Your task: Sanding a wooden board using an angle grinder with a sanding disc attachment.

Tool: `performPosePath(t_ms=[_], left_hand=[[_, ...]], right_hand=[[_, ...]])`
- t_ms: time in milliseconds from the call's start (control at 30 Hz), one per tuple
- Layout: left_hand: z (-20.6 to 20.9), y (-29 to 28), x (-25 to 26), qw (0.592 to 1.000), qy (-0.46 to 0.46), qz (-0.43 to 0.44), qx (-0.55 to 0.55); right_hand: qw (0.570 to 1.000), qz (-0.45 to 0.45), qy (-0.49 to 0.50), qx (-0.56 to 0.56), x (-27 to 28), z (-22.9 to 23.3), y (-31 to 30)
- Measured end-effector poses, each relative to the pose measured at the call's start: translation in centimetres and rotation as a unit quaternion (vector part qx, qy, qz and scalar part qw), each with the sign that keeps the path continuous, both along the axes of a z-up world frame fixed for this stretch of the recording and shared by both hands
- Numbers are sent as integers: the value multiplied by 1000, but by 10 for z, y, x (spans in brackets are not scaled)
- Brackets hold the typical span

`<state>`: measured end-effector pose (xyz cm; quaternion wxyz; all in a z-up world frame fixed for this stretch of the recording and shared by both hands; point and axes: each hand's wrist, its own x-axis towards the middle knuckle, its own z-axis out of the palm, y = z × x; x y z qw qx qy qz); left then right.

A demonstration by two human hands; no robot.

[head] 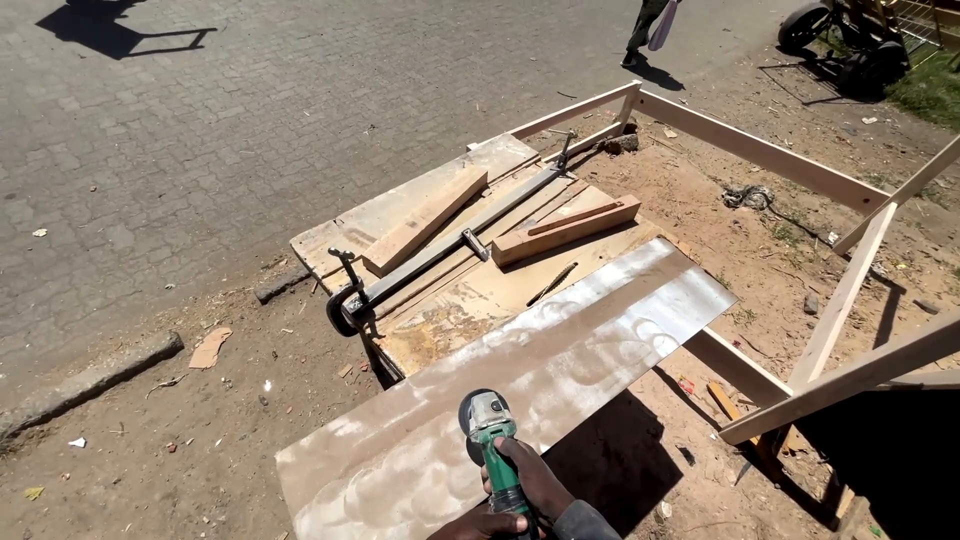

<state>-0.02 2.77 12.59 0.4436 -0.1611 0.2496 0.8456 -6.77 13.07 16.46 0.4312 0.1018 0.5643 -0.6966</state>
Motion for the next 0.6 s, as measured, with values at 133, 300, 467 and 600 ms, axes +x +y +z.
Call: performPosePath(t_ms=[133,300,467,600], left_hand=[[0,-2,-2,1000,-4,5,6],[-1,-4,-4,1000,-16,15,21],[-2,-4,-1,999,-30,23,33],[-2,-2,2,998,-43,29,45]], right_hand=[[1000,8,-10,5,0,3,-2],[999,12,-14,-30,-3,-12,-2],[1000,20,-7,-12,-3,-6,-4],[999,32,3,-8,-2,-4,-4]])
